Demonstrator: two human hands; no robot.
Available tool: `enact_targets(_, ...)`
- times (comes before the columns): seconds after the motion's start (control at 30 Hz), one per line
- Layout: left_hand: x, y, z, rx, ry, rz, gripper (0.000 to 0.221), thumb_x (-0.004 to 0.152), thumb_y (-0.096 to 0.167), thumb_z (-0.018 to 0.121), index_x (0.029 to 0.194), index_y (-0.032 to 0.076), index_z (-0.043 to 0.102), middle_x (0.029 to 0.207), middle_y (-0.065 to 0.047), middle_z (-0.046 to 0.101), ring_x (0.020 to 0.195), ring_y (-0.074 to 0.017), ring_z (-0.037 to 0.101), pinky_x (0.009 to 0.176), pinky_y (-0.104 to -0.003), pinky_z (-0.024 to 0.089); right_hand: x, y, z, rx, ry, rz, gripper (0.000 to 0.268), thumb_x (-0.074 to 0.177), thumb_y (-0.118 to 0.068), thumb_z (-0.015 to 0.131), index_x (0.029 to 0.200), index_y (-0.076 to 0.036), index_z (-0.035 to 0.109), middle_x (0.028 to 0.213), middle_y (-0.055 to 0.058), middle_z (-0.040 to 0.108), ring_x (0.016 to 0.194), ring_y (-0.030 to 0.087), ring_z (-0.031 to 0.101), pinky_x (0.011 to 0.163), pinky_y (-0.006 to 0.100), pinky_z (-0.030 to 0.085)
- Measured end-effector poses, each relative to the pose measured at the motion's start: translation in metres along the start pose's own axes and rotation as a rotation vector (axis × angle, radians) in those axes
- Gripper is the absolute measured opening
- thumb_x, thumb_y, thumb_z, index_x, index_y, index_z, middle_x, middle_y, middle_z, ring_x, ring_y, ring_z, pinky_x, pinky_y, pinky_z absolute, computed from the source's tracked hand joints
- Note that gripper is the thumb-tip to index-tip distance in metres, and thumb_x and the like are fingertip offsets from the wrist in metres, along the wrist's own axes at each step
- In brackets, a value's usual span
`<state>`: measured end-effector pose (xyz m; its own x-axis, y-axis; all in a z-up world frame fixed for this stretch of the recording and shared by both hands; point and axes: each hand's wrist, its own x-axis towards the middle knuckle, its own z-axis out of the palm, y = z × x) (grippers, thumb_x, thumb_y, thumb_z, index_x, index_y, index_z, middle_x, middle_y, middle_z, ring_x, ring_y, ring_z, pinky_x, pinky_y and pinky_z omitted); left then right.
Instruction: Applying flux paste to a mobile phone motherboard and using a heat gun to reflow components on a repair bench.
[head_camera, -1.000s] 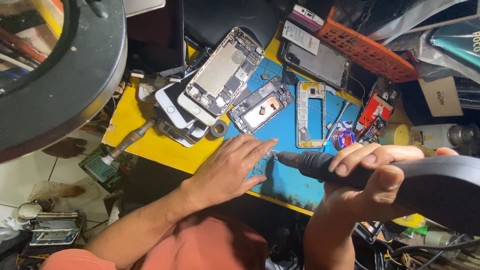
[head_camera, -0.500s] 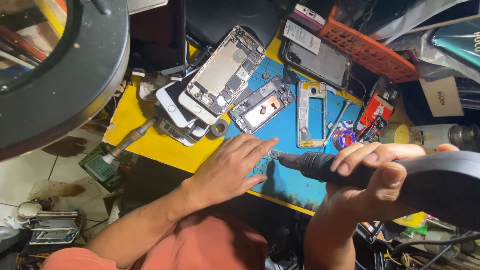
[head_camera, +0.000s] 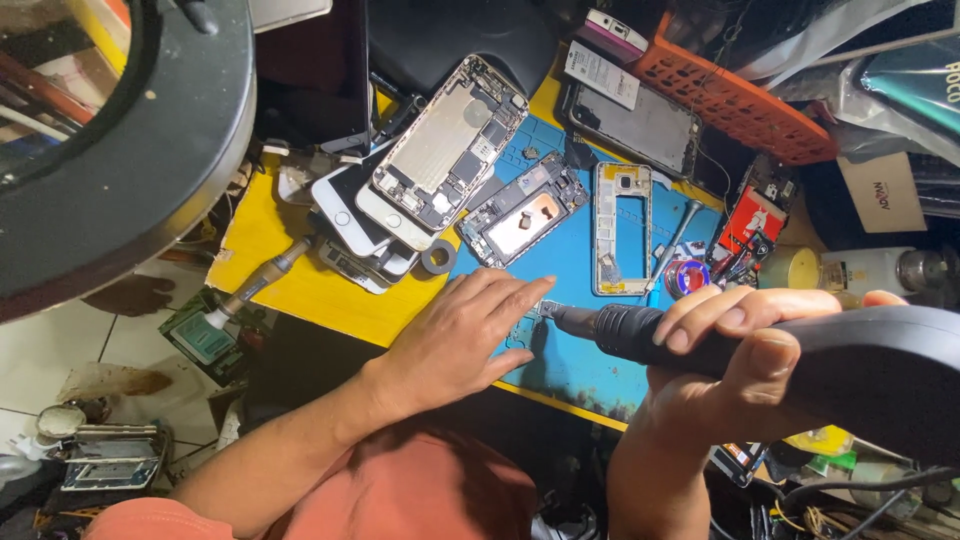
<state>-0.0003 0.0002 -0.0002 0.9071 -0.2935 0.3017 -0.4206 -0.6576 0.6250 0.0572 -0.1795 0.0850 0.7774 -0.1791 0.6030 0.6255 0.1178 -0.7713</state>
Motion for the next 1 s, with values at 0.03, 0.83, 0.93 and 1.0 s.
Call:
enact_targets(0.03, 0.0, 0.0, 0.0, 0.001, -0.002, -0.001, 0.082, 0.087, 0.031, 0.082, 0.154, 0.005, 0.044, 0.133, -0.015, 0.062, 0.123, -0.0279, 0.054, 0.101, -0.039, 0.049, 0.001, 0.0, 0.001, -0.015, 0.008, -0.002, 0.049, 0.11, -0.024, 0.062, 0.151, -0.014, 0.038, 0.09, 0.006, 0.038, 0.051, 0.016, 0.037, 0.048, 0.032, 0.038)
enact_targets(0.83, 0.0, 0.001, -0.001, 0.004, 0.004, 0.007, 0.081, 0.088, 0.031, 0.082, 0.154, 0.004, 0.044, 0.132, -0.014, 0.062, 0.121, -0.0275, 0.055, 0.101, -0.039, 0.048, 0.001, 0.006, -0.004, -0.018, 0.016, -0.019, 0.051, 0.11, -0.02, 0.062, 0.153, -0.012, 0.036, 0.091, 0.008, 0.04, 0.051, 0.018, 0.04, 0.047, 0.035, 0.04)
enact_targets(0.93, 0.0, 0.001, -0.001, 0.01, 0.007, 0.011, 0.082, 0.087, 0.031, 0.083, 0.154, 0.004, 0.044, 0.131, -0.014, 0.062, 0.12, -0.0276, 0.054, 0.101, -0.039, 0.048, -0.001, 0.008, -0.007, 0.017, 0.018, -0.001, 0.053, 0.11, -0.021, 0.064, 0.155, -0.014, 0.037, 0.091, 0.008, 0.04, 0.052, 0.018, 0.039, 0.046, 0.035, 0.04)
enact_targets(1.0, 0.0, 0.001, -0.001, 0.008, 0.006, 0.009, 0.082, 0.087, 0.031, 0.083, 0.154, 0.004, 0.044, 0.131, -0.015, 0.062, 0.12, -0.0277, 0.054, 0.101, -0.039, 0.048, -0.002, 0.008, -0.006, 0.025, 0.031, 0.012, 0.055, 0.109, -0.021, 0.065, 0.156, -0.014, 0.036, 0.092, 0.008, 0.04, 0.052, 0.017, 0.04, 0.047, 0.035, 0.04)
